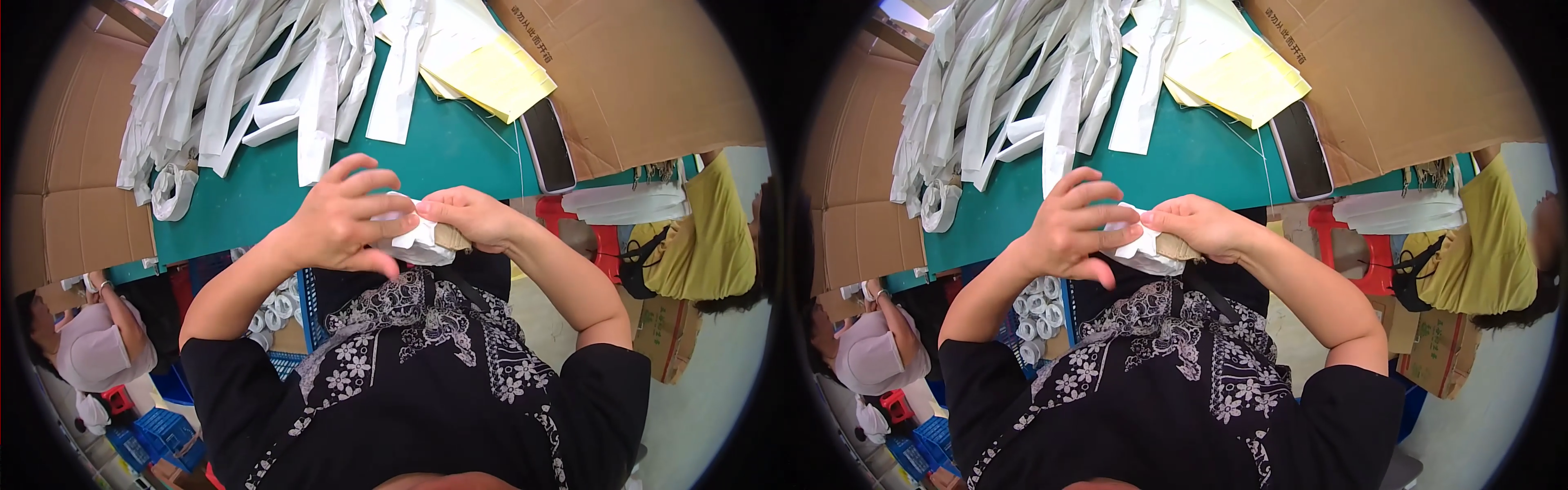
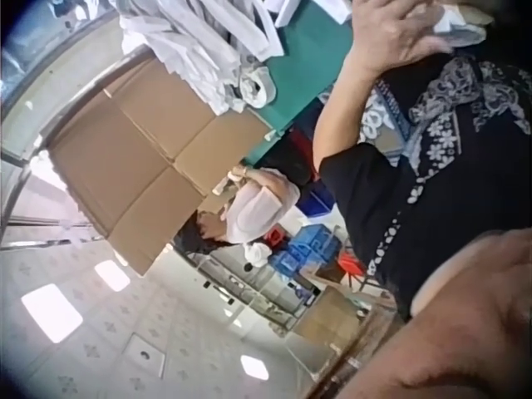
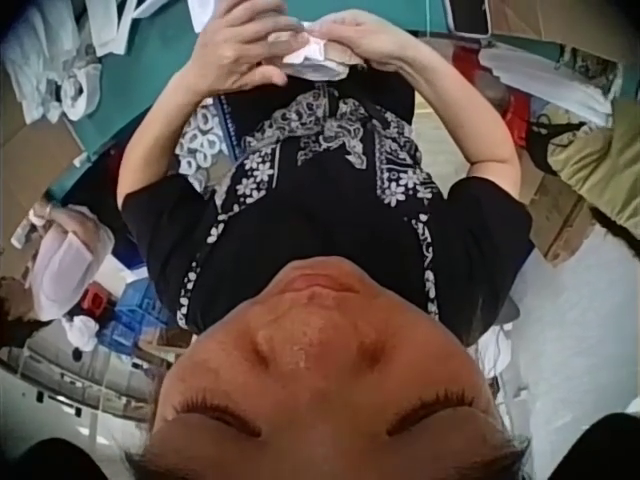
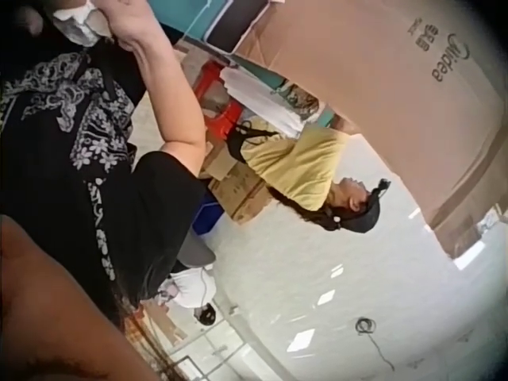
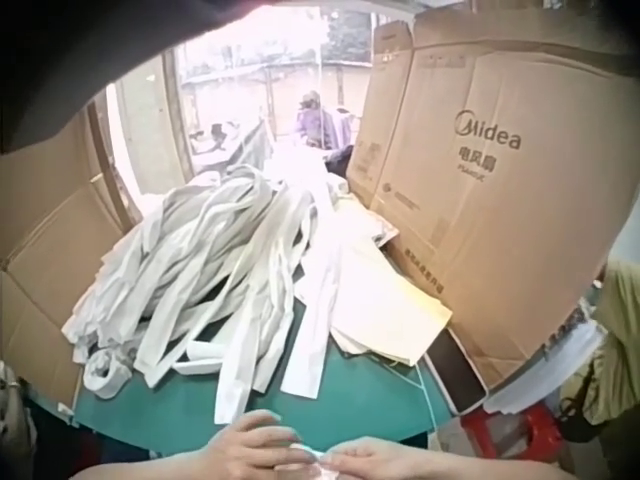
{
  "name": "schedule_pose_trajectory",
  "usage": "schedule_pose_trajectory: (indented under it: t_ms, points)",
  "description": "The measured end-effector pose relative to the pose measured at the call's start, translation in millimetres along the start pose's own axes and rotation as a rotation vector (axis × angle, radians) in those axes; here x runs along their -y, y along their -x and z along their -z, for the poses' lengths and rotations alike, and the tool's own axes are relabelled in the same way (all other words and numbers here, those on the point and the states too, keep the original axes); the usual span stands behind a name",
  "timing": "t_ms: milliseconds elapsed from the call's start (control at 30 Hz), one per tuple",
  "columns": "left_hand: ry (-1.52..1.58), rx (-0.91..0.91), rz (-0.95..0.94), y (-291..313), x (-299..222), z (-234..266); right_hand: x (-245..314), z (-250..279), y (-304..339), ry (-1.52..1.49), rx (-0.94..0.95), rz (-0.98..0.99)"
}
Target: Folding and rolling white belt straps at a factory workbench.
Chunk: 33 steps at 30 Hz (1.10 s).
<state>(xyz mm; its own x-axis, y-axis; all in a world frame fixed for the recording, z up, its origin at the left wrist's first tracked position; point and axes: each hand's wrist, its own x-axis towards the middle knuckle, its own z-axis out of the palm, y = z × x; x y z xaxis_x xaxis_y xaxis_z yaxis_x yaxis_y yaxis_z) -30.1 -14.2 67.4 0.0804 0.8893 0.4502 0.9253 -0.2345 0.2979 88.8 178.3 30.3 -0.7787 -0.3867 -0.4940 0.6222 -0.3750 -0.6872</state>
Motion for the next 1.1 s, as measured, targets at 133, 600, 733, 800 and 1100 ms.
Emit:
schedule_pose_trajectory:
  t_ms: [133,600,733,800,1100]
  points:
    - [0.006,-0.081,0.154,4.2,-4.0,-7.3,1.8,-0.6,-3.8,0.206,-0.045,0.043]
    - [0.322,-0.204,0.337,50.7,-38.8,-11.1,41.3,-59.4,-10.1,1.345,0.135,0.461]
    - [-0.416,-0.285,0.433,73.2,-26.0,40.7,45.1,-72.2,-20.6,1.435,-0.180,0.843]
    - [-0.784,-0.375,0.557,95.2,-9.3,73.9,46.9,-66.2,-24.4,1.217,-0.418,0.982]
    - [-0.766,-0.662,1.188,355.1,102.6,123.1,30.7,5.5,-61.6,1.103,-0.771,0.798]
